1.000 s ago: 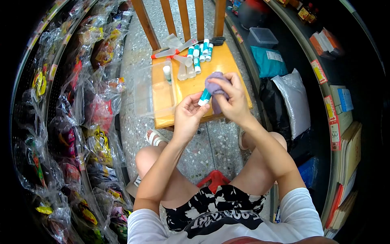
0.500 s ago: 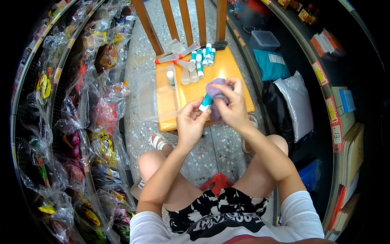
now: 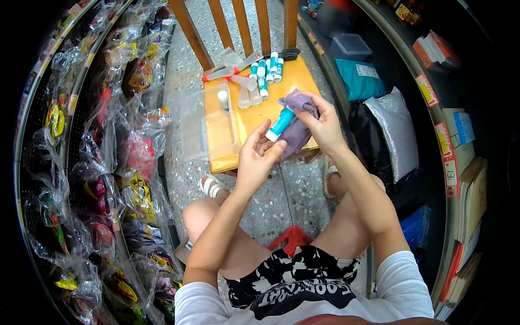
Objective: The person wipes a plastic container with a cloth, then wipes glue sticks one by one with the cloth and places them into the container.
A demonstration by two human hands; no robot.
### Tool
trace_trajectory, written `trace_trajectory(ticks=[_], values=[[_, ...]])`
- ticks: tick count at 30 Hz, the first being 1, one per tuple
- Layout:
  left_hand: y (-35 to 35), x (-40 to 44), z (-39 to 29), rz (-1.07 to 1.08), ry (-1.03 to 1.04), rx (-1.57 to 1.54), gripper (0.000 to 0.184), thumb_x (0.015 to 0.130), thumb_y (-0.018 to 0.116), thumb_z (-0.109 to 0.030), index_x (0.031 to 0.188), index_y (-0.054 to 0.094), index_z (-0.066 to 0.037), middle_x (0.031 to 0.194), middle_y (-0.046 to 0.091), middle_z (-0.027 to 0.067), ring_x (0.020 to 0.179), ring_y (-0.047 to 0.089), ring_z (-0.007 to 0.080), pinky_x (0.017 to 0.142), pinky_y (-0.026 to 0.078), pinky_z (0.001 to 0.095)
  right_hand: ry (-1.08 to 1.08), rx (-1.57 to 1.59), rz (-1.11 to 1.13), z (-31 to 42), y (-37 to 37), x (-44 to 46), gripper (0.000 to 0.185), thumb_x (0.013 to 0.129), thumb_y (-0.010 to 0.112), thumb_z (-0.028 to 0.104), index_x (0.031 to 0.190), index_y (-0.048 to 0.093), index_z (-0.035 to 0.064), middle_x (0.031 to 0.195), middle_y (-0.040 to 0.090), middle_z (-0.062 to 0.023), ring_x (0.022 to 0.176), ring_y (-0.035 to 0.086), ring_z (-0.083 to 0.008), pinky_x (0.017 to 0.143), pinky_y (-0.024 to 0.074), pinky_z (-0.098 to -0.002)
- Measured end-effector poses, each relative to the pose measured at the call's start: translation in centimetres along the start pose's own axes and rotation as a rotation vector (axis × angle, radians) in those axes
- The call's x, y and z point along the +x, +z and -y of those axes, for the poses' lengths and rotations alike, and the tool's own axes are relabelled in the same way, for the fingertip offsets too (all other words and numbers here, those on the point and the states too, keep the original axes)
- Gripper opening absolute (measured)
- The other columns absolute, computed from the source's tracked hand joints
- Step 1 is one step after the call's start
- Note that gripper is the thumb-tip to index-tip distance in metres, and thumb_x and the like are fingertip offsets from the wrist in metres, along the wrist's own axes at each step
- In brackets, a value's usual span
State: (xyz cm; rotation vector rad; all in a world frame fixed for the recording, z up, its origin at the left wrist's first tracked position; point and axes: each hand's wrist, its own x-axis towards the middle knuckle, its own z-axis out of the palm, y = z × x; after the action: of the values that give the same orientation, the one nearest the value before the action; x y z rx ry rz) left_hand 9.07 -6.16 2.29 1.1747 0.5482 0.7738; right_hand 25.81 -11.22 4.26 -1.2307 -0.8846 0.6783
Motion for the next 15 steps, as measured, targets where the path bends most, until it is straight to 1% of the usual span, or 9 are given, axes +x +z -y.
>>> trace_trajectory(ticks=[3,5,6,9,12,13,15], values=[[-0.4,0.1,-0.7,0.026,-0.097,0.046,0.041,0.092,0.064,-0.014,0.128,0.053,0.004,0.105,0.063,0.005,0.098,0.059,0.0102,0.087,0.048,0.0262,-0.016,-0.003,-0.005,0.5,0.1,0.1,0.028,0.085,0.062,-0.001,0.113,0.06,-0.0035,0.105,0.064,-0.0055,0.096,0.06,-0.0107,0.086,0.0473,-0.0253],[-0.7,0.2,-0.6,0.034,-0.13,0.062,0.04,0.094,0.063,-0.017,0.127,0.055,0.003,0.103,0.064,0.0043,0.094,0.059,0.0098,0.087,0.047,0.0257,-0.158,-0.098,0.02,-0.1,0.2,0.0,0.03,0.084,0.063,0.001,0.114,0.06,-0.0021,0.108,0.061,-0.0091,0.102,0.059,-0.0155,0.09,0.046,-0.0286],[-0.7,0.3,-0.7,0.025,-0.115,0.052,0.038,0.094,0.063,-0.015,0.126,0.055,0.004,0.102,0.064,0.0037,0.092,0.059,0.009,0.085,0.047,0.0247,-0.235,-0.146,0.034,0.0,0.3,0.3,0.031,0.083,0.064,0.002,0.114,0.061,-0.0015,0.11,0.06,-0.0109,0.104,0.058,-0.0179,0.092,0.0454,-0.0302],[-0.7,0.2,-0.7,-0.006,-0.077,0.036,0.035,0.094,0.062,-0.01,0.124,0.055,0.006,0.099,0.064,0.0026,0.088,0.058,0.0073,0.082,0.047,0.0228,-0.423,-0.551,0.046,0.8,0.7,-0.2,0.035,0.081,0.066,0.007,0.116,0.062,0.0022,0.12,0.051,-0.0186,0.115,0.052,-0.0298,0.098,0.042,-0.0359],[-1.1,0.4,-0.2,-0.035,-0.049,0.043,0.033,0.094,0.061,-0.009,0.123,0.056,0.005,0.099,0.064,0.0028,0.087,0.057,0.0071,0.08,0.047,0.0226,-0.408,-0.535,0.085,-0.6,1.4,-0.7,0.04,0.08,0.068,0.012,0.119,0.062,0.0065,0.127,0.043,-0.0229,0.12,0.046,-0.0389,0.101,0.0394,-0.0416],[-1.1,0.4,-0.1,-0.042,-0.048,0.041,0.033,0.094,0.061,-0.009,0.123,0.056,0.005,0.099,0.064,0.0028,0.087,0.057,0.0071,0.08,0.047,0.0226,-0.377,-0.526,0.075,-0.7,1.7,-1.0,0.037,0.079,0.068,0.012,0.115,0.065,0.0075,0.133,0.038,-0.0248,0.123,0.043,-0.0413,0.103,0.0371,-0.0443],[-1.3,0.4,0.2,-0.048,-0.033,0.027,0.032,0.094,0.06,-0.008,0.123,0.056,0.005,0.099,0.064,0.0029,0.088,0.057,0.0073,0.08,0.046,0.0226,-0.489,-0.6,0.125,-0.4,1.9,-1.2,0.034,0.078,0.069,0.013,0.112,0.067,0.0084,0.135,0.038,-0.025,0.124,0.042,-0.042,0.104,0.0353,-0.0451]])
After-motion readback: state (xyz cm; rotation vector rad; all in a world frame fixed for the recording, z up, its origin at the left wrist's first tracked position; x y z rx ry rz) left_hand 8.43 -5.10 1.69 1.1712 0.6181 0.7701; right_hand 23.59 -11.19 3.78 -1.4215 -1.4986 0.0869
